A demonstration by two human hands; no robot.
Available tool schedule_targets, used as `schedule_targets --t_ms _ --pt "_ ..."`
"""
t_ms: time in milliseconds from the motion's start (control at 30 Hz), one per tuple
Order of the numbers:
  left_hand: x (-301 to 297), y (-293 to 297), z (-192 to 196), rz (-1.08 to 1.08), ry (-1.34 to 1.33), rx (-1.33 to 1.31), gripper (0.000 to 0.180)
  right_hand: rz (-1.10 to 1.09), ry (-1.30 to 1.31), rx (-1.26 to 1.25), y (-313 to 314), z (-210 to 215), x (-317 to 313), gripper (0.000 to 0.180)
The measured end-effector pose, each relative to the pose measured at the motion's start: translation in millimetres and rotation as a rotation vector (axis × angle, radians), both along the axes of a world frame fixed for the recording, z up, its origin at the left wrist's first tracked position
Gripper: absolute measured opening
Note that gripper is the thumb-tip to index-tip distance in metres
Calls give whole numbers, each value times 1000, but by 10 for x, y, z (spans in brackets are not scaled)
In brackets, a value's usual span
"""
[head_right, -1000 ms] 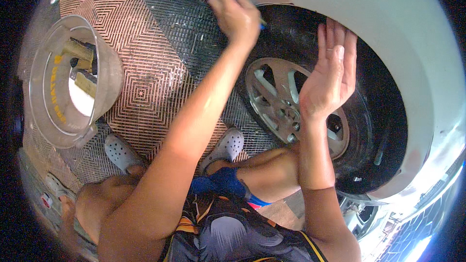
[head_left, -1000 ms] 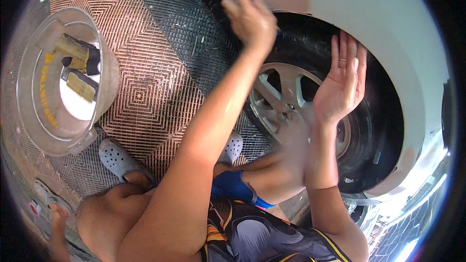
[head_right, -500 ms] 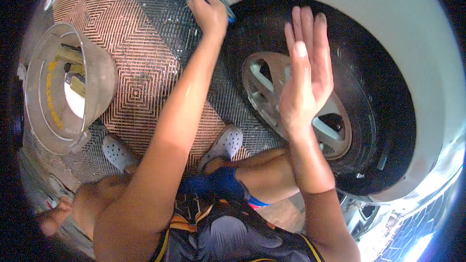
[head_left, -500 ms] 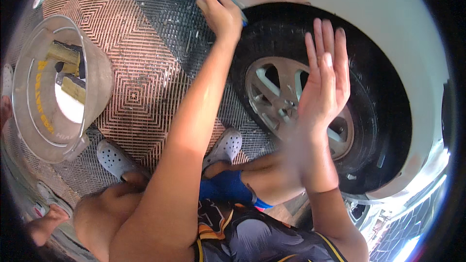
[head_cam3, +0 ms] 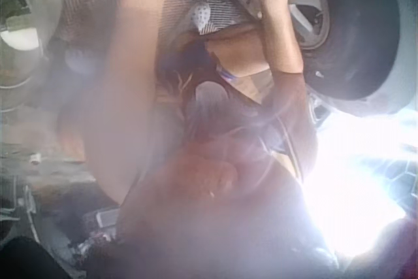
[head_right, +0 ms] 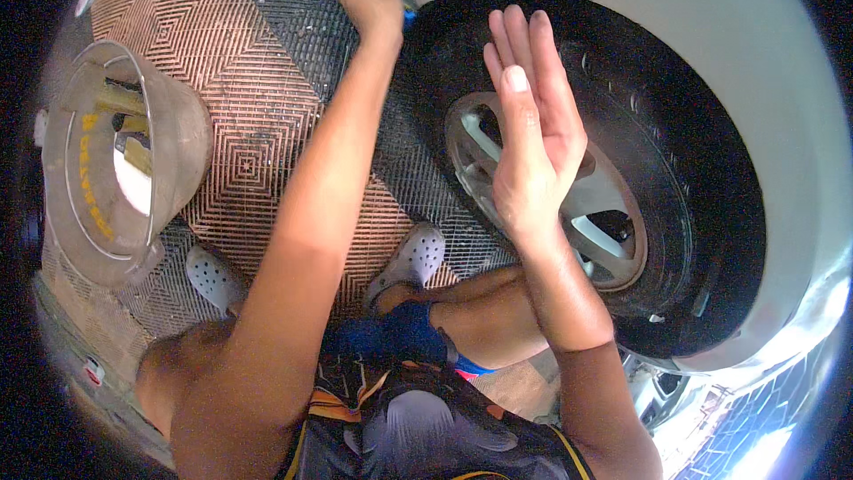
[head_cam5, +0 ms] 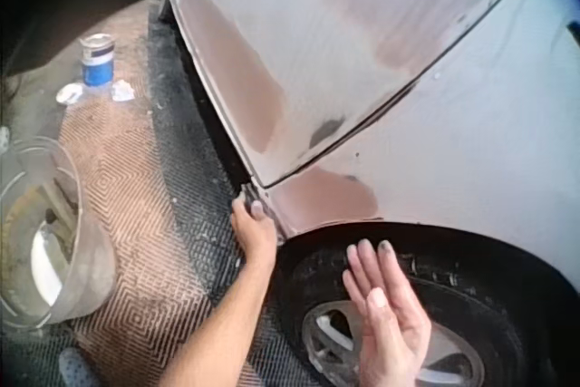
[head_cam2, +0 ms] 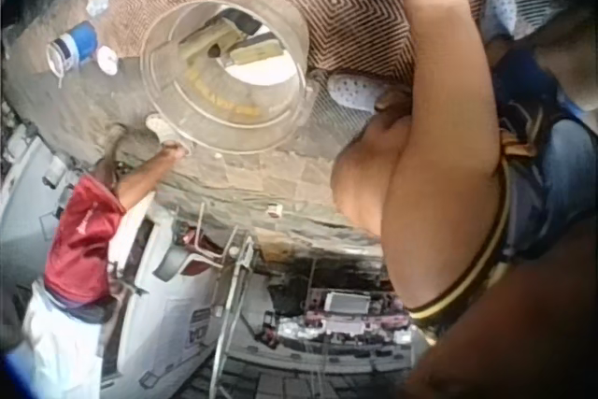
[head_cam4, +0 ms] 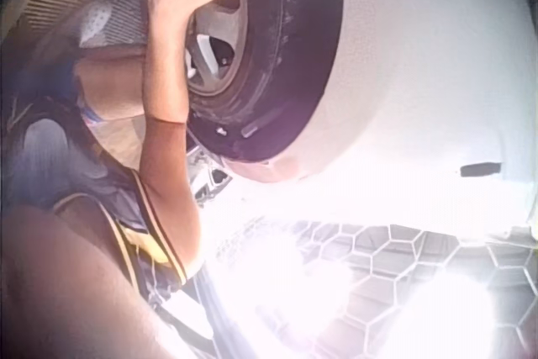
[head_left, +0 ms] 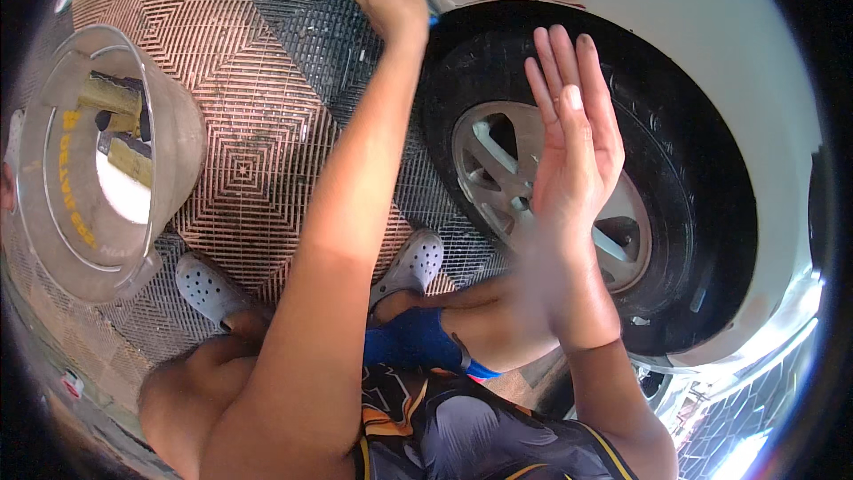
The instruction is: The person is sanding the wheel arch area of a white car using a blue sanding block. They repeatedly dip the sanding block into a bucket of water and continue sanding the same area.
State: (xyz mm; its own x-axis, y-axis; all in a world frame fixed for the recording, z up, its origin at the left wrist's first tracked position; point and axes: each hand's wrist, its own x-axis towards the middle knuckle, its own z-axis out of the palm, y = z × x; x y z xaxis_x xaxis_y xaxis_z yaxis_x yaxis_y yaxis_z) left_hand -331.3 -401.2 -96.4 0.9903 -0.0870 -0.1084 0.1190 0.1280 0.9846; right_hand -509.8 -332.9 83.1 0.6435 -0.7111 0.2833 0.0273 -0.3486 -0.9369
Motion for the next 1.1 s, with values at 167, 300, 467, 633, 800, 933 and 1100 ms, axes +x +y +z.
schedule_targets --t_ms 167,300,467,633,800,933,1100 --pt "-520 -39 60 71 -306 17 38 -7 8 -39 -4 14 -70 59" --pt "-238 26 47 71 -86 46 40 0 30 3 29 -7 -59 59" --pt "-55 -68 -58 134 -169 144 39 5 23 -19 46 18 -80 59" --pt "-325 -161 112 244 -326 88 40 20 3 -62 34 32 -128 57" --pt "-422 -42 -3 141 -273 -70 39 25 9 -31 91 31 -167 57" --pt "-239 -153 -82 109 -142 -98 42 18 -5 -43 86 114 -115 56" --pt "-554 -125 -104 116 -391 -42 40 27 3 -117 74 114 -215 55"
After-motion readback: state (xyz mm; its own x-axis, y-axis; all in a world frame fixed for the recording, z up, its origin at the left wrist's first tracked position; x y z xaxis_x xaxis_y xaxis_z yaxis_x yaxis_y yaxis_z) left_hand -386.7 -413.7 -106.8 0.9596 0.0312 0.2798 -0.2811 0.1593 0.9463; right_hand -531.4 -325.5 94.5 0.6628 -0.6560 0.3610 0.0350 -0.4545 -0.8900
